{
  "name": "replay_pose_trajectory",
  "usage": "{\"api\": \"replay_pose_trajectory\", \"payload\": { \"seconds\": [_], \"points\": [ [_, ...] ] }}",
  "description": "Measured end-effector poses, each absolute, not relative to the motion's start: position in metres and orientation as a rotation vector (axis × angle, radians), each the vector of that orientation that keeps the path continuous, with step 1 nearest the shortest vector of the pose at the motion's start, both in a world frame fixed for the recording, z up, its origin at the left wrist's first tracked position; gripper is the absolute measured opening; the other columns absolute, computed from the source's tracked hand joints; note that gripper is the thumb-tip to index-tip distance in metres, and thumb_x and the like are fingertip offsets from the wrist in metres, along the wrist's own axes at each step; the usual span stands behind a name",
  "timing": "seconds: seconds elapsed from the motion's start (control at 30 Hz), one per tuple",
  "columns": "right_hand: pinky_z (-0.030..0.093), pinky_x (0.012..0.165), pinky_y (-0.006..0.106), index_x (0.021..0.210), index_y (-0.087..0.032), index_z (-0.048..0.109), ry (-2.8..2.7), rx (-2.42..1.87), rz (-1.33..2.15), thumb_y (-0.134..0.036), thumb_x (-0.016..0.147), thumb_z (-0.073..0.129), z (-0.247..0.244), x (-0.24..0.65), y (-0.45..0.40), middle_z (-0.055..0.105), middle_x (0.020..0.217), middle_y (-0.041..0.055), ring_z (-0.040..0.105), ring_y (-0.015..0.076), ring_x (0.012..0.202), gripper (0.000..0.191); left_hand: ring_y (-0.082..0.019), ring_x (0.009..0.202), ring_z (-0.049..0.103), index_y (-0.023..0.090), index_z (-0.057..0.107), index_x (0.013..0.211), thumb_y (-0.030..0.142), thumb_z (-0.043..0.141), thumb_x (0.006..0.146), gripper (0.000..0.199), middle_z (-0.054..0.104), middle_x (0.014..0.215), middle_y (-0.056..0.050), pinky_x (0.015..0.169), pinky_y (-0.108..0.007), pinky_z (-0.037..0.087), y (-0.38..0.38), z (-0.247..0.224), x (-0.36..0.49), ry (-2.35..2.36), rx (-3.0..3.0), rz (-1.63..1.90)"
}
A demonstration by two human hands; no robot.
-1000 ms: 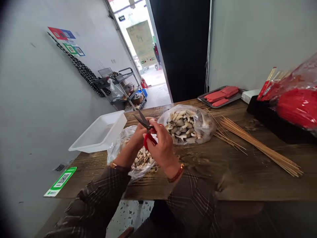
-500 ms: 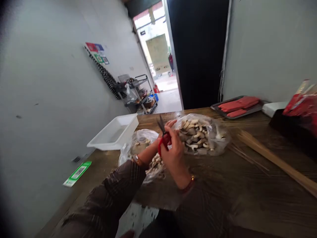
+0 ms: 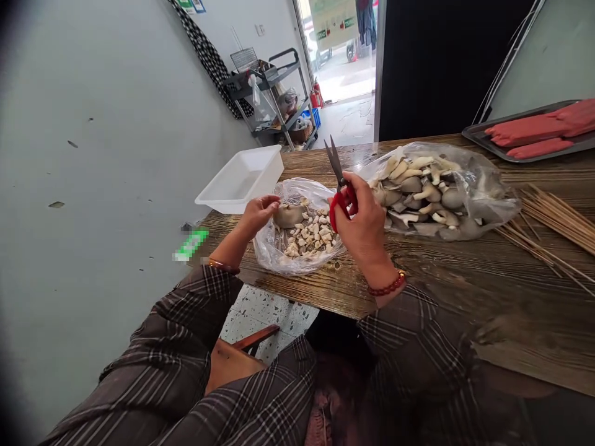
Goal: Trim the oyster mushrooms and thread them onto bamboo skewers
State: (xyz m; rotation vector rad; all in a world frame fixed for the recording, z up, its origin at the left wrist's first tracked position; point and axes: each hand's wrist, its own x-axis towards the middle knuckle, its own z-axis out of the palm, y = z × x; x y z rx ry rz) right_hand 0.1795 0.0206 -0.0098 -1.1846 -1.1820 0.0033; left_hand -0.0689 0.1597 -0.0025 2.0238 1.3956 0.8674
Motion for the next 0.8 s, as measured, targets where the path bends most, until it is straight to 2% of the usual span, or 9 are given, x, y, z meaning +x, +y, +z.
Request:
{"api": "replay_pose_trajectory", "payload": {
  "seconds": [0.1, 0.17, 0.3, 0.4, 0.53, 0.8],
  "points": [
    [0.06, 0.077, 0.036, 0.126, -0.027, 0.058, -1.22, -1.206, 0.022, -0.034, 0.089, 0.064, -0.01, 0.179, 0.02, 0.07, 0.101, 0.0039, 0.067, 0.0182, 0.081, 0.038, -0.027, 0.1, 0.065, 0.016, 0.073, 0.097, 0.024, 0.065, 0.076, 0.024, 0.073, 0.103, -0.013, 0.094, -0.039, 0.048, 0.157, -0.015, -0.071, 1.549, 2.304, 0.726],
    [0.059, 0.081, 0.038, 0.126, -0.027, 0.058, -1.244, -1.221, 0.025, -0.031, 0.088, 0.065, -0.01, 0.18, 0.019, 0.07, 0.105, 0.0046, 0.068, 0.0197, 0.085, 0.039, -0.03, 0.104, 0.063, 0.015, 0.073, 0.094, 0.026, 0.065, 0.078, 0.021, 0.071, 0.103, -0.016, 0.097, -0.042, 0.046, 0.157, -0.02, -0.07, 1.707, 2.425, 0.689],
    [0.058, 0.087, 0.043, 0.128, -0.028, 0.057, -1.283, -1.227, 0.045, -0.028, 0.087, 0.064, -0.01, 0.179, 0.018, 0.07, 0.112, 0.0052, 0.068, 0.0217, 0.093, 0.041, -0.027, 0.09, 0.063, 0.018, 0.069, 0.071, 0.037, 0.064, 0.082, 0.023, 0.068, 0.081, -0.012, 0.084, -0.038, 0.046, 0.16, -0.024, -0.071, 1.83, 2.374, 0.599],
    [0.058, 0.086, 0.042, 0.127, -0.028, 0.058, -1.295, -1.232, 0.042, -0.026, 0.087, 0.065, -0.01, 0.178, 0.017, 0.07, 0.11, 0.0047, 0.069, 0.0216, 0.092, 0.041, -0.022, 0.082, 0.061, 0.019, 0.067, 0.068, 0.029, 0.065, 0.079, 0.016, 0.067, 0.075, -0.007, 0.08, -0.034, 0.046, 0.162, -0.027, -0.072, 1.69, 2.3, 0.721],
    [0.059, 0.08, 0.04, 0.126, -0.027, 0.058, -1.302, -1.235, 0.039, -0.026, 0.086, 0.065, -0.01, 0.176, 0.016, 0.071, 0.104, 0.0041, 0.069, 0.0212, 0.087, 0.041, -0.02, 0.084, 0.061, 0.018, 0.069, 0.071, 0.024, 0.066, 0.074, 0.007, 0.068, 0.082, -0.006, 0.084, -0.034, 0.048, 0.158, -0.033, -0.073, 1.479, 2.17, 0.945],
    [0.058, 0.082, 0.04, 0.124, -0.027, 0.061, -1.304, -1.235, 0.052, -0.026, 0.084, 0.066, -0.012, 0.175, 0.018, 0.072, 0.105, 0.0044, 0.069, 0.0214, 0.086, 0.041, -0.023, 0.107, 0.065, 0.016, 0.069, 0.077, 0.032, 0.074, 0.073, 0.017, 0.072, 0.109, -0.011, 0.098, -0.039, 0.048, 0.13, -0.018, -0.069, 1.038, 1.72, 1.252]
  ]
}}
